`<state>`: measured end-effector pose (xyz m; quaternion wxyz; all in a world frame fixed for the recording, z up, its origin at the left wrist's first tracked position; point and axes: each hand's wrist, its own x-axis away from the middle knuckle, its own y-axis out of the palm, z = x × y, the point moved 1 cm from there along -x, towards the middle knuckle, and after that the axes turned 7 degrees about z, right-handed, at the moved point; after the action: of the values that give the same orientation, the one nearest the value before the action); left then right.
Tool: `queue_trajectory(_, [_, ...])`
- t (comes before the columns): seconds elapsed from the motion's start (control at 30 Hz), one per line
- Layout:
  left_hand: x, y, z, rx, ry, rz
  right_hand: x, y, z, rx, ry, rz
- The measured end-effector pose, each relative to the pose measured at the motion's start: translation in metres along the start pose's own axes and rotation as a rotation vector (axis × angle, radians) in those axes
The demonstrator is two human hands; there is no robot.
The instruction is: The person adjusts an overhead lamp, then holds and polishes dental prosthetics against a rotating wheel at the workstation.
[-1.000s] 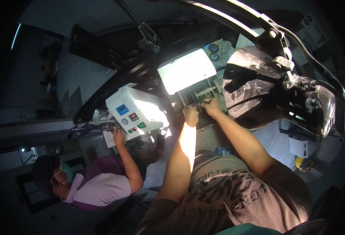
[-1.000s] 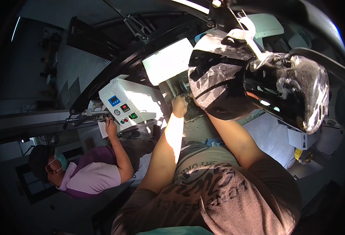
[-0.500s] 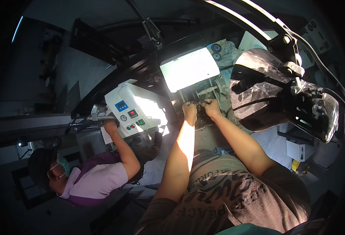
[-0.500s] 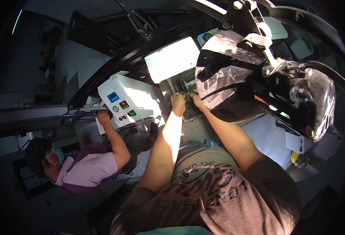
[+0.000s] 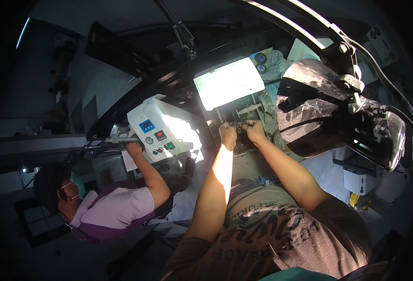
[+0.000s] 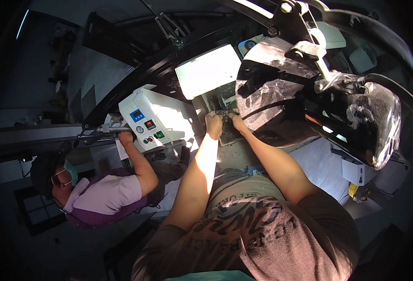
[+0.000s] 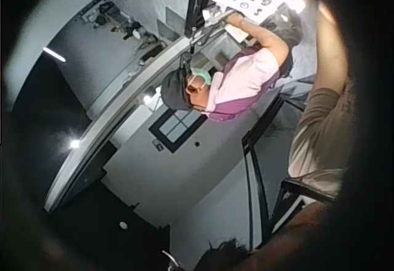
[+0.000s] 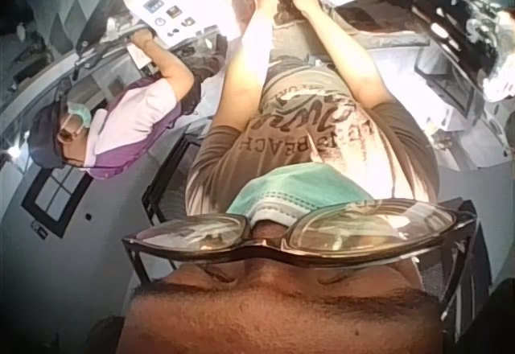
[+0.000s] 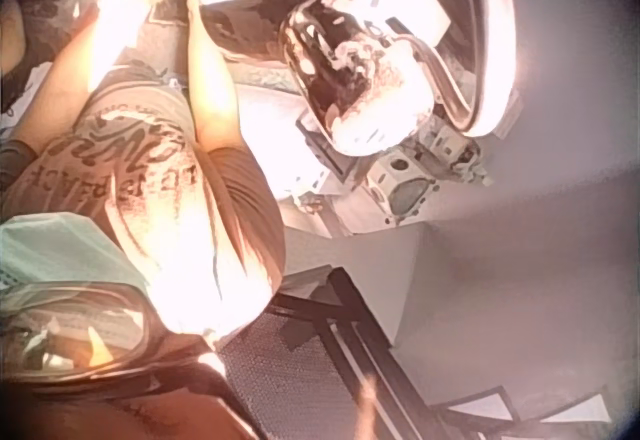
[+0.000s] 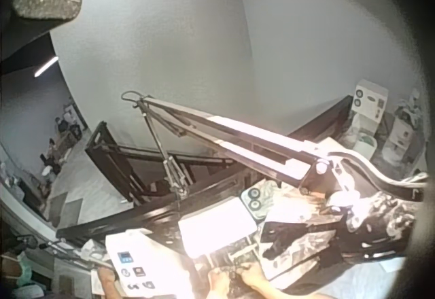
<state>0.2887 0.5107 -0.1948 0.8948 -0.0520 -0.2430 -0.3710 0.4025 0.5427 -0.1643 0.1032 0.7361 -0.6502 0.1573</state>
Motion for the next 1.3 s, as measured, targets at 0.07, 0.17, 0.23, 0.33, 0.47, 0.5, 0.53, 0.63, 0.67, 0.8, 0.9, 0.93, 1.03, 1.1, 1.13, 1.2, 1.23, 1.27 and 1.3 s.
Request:
queue_trajectory(0.07, [0.005,0.002,0.0,0.03,0.037,-0.028,0.001,-0.003,0.002,-0.009,-0.011,0.007])
queue_trajectory(0.17, [0.01,0.006,0.0,0.054,0.079,-0.057,-0.001,-0.007,0.008,0.032,-0.032,0.023])
queue_trajectory(0.23, [0.009,0.005,-0.002,0.047,0.087,-0.057,-0.002,-0.008,0.009,0.039,-0.013,0.013])
queue_trajectory(0.33, [0.002,-0.001,-0.006,0.014,0.073,-0.041,-0.001,-0.003,0.008,0.009,-0.03,0.008])
queue_trajectory(0.47, [0.004,0.003,-0.004,0.032,0.092,-0.045,-0.004,-0.004,0.013,0.038,-0.049,0.044])
queue_trajectory(0.5, [0.008,0.007,-0.002,0.043,0.07,-0.052,-0.005,-0.007,0.015,0.035,-0.038,0.04])
queue_trajectory(0.53, [0.008,0.005,-0.001,0.044,0.074,-0.048,-0.004,-0.006,0.013,0.028,-0.032,0.025])
queue_trajectory(0.63, [0.006,0.002,-0.001,0.022,0.084,-0.045,0.0,-0.004,0.007,0.027,-0.032,0.009])
queue_trajectory(0.67, [0.006,0.002,-0.001,0.01,0.092,-0.046,0.001,-0.005,0.007,0.028,-0.032,0.007])
queue_trajectory(0.8, [0.009,0.005,0.0,-0.031,0.128,-0.034,0.002,-0.008,0.005,0.024,-0.041,0.026])
queue_trajectory(0.9, [0.003,-0.002,-0.001,-0.027,0.12,-0.055,0.004,-0.003,0.001,0.015,-0.053,0.021])
queue_trajectory(0.93, [0.006,0.0,0.0,-0.028,0.117,-0.058,0.003,-0.004,0.002,0.018,-0.056,0.03])
queue_trajectory(1.03, [0.013,0.005,0.003,0.003,0.062,-0.047,0.003,-0.007,0.004,0.021,-0.035,0.025])
queue_trajectory(1.1, [0.013,0.004,0.006,-0.008,0.042,-0.04,0.003,-0.007,0.003,-0.002,-0.02,0.018])
queue_trajectory(1.13, [0.012,0.003,0.006,-0.007,0.044,-0.037,0.003,-0.005,0.003,-0.025,-0.009,0.008])
queue_trajectory(1.2, [0.009,0.0,0.006,-0.012,0.104,-0.014,0.004,-0.002,0.002,-0.023,-0.014,0.009])
queue_trajectory(1.23, [0.012,0.003,0.009,-0.013,0.1,-0.017,0.002,-0.002,0.005,-0.018,-0.014,0.022])
queue_trajectory(1.27, [0.014,0.006,0.011,-0.035,0.069,-0.007,0.0,-0.003,0.007,-0.016,-0.011,0.026])
queue_trajectory(1.3, [0.016,0.008,0.014,-0.057,0.039,0.003,-0.003,-0.005,0.01,-0.024,0.001,0.028])
